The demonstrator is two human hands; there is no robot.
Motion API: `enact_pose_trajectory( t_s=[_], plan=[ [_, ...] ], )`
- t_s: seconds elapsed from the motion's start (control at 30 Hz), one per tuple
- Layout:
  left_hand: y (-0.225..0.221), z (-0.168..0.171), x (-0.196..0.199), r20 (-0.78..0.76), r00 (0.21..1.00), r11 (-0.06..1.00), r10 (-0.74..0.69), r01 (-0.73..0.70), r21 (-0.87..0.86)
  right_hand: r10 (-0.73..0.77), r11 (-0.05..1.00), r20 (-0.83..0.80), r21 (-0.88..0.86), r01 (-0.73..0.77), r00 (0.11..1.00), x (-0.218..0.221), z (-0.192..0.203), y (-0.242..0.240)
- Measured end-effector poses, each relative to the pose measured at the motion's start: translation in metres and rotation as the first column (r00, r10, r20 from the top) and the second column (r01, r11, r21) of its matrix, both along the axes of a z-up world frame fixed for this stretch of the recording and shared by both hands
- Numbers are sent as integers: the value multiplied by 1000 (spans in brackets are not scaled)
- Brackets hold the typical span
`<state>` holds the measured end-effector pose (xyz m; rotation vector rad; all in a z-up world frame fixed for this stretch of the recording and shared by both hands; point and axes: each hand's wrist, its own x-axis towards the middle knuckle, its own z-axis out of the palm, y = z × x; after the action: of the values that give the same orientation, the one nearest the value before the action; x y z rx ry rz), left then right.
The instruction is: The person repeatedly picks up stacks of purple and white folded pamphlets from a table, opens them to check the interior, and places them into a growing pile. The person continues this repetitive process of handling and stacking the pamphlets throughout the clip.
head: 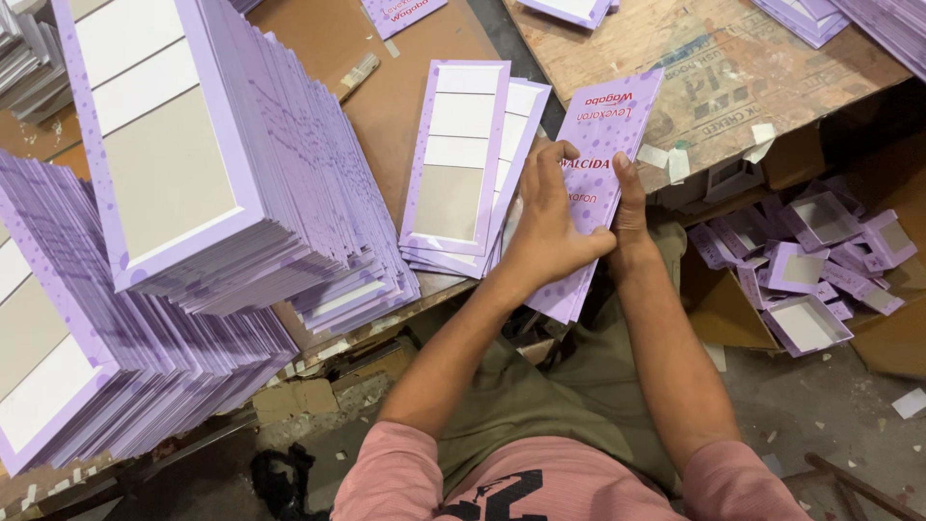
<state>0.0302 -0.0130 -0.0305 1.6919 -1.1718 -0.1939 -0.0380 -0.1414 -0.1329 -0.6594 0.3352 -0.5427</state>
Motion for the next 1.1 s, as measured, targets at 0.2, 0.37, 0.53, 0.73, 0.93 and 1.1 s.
enact_pose_trajectory(
  t_s=[0.2,0.37,0.53,0.73,0.93,1.1],
  plan=[
    [7,12,-8,-5,999,998,34,-34,-55,20,1000,16,-25,-19,1000,-1,4,0],
    [15,24,-12,46,999,1000,10,-9,-24,18,999,8,-31,-18,1000,0,8,2],
    [17,30,-17,180,984,990,-10,-16,138,79,997,35,-23,-78,996,0,8,1],
    [18,31,-12,280,952,988,120,-142,61,48,999,-32,2,-48,998,1,7,1],
    [17,43,6,120,988,963,97,-124,239,102,994,-27,-25,-103,994,-1,-2,-4],
    [14,48,4,222,970,953,100,-158,260,73,996,-30,49,-71,997,5,-20,-13]
  ],
)
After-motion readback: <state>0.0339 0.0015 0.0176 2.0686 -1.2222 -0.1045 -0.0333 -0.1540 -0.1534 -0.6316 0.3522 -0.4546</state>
